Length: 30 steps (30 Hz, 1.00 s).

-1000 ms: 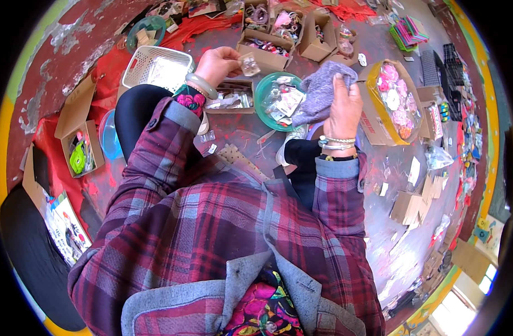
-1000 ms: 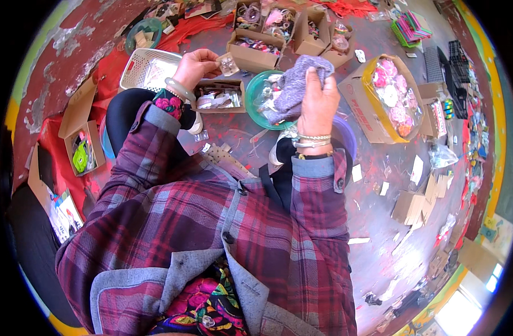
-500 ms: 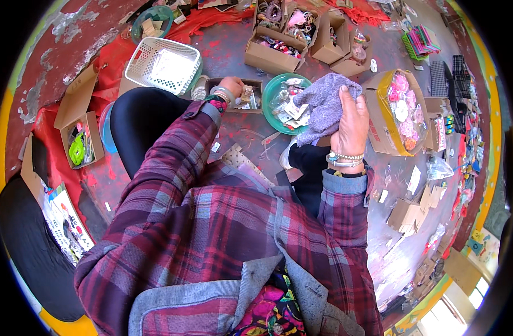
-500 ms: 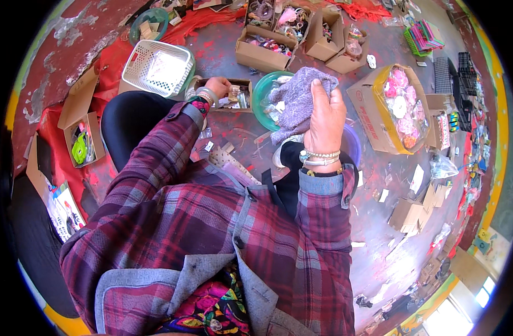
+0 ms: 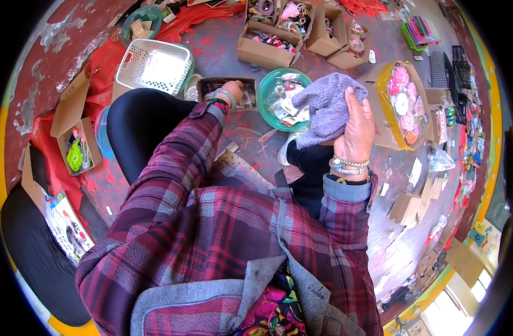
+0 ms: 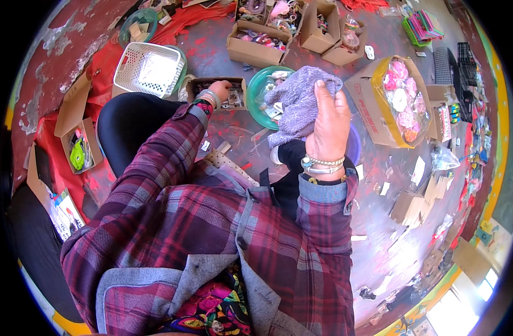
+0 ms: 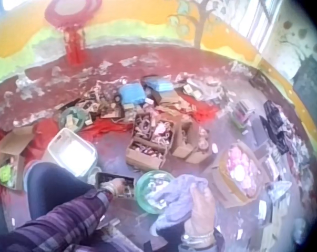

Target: The person sits on the floor surrounded by boxes and picks up small hair accessories, such as clips and combs, from a green bowl. They wipe each item with a purple cloth and place it into a cardboard box. The person handles the items one by one, repeating the wiping and sorting process.

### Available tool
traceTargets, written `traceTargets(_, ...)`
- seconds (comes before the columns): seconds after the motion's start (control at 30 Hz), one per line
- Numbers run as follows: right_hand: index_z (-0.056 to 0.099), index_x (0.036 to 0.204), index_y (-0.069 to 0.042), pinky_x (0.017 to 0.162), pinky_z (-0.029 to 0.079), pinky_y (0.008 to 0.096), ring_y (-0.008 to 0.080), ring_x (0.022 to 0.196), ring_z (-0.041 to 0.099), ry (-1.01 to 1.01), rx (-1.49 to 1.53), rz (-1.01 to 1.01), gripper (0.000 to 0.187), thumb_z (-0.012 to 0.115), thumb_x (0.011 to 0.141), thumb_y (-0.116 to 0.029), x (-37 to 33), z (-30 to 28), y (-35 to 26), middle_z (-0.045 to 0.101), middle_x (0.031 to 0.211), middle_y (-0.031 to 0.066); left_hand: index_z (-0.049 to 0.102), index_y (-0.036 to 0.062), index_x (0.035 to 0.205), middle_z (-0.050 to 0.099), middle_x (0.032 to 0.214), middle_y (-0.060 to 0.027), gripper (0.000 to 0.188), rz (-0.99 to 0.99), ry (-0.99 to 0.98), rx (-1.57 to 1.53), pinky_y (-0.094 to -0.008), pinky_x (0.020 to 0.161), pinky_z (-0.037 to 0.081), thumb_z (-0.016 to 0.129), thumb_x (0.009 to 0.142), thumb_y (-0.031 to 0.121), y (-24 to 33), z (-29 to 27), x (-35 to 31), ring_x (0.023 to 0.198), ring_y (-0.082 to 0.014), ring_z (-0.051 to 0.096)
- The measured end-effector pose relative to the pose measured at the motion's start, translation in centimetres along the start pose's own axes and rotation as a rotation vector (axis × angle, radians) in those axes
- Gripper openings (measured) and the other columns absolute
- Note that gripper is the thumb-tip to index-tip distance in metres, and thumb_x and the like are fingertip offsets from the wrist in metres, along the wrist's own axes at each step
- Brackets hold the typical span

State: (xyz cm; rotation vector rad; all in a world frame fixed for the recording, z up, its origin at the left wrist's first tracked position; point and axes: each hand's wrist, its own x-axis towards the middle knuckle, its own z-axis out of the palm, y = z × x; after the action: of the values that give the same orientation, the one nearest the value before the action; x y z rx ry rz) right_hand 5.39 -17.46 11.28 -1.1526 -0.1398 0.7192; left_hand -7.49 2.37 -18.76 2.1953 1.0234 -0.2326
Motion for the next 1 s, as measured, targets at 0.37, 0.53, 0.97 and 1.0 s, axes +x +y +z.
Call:
traceTargets(0.37,0.054,0.095,-0.004,0.073,0.046,0.0271,0.0141,0.083,0.058,0.049,0.054,0.031,0.014,0.055,0.082,-0.007,-0.3,-1.1,-0.9,0.06,0.091,0.0055,0.06,0.012,0.097,0.06,0.095,-0.0148,0.028,0.11,-0.095,0.17,-0.0386,0.083,0.043,0.053,0.071,0.012,2.7,-0.7,-2.2,0.093,-0.0308,0.056)
traceTargets(0.53,0.054,0.097,-0.003,0.075,0.046,0.0297,0.0161,0.085,0.058,0.084,0.047,0.021,0.018,0.056,0.081,-0.01,0.0,-1.8,-1.3,0.06,0.093,0.0064,0.06,0.0071,0.089,0.058,0.097,-0.0184,0.022,0.045,-0.248,0.154,-0.0377,0.082,0.043,0.057,0.068,0.013,3.3,-0.9,-1.5,0.093,-0.0318,0.055)
traceTargets(0.97,0.052,0.106,-0.003,0.083,0.044,0.0378,0.0232,0.094,0.055,0.245,0.271,-0.061,0.027,0.052,0.083,-0.016,1.8,-6.2,-3.8,0.058,0.102,0.0091,0.062,0.0054,0.086,0.061,0.088,-0.0171,0.02,0.121,-0.246,0.266,-0.0389,0.077,0.044,0.051,0.071,0.013,1.1,3.9,2.1,0.088,-0.0324,0.056)
traceTargets(1.0,0.052,0.106,-0.003,0.083,0.044,0.0374,0.023,0.094,0.055,0.232,0.284,-0.049,0.027,0.052,0.083,-0.016,1.7,-6.1,-3.8,0.058,0.102,0.009,0.062,0.0054,0.087,0.061,0.088,-0.0172,0.021,0.112,-0.265,0.265,-0.0388,0.078,0.044,0.051,0.072,0.013,1.2,3.8,2.0,0.088,-0.0323,0.056)
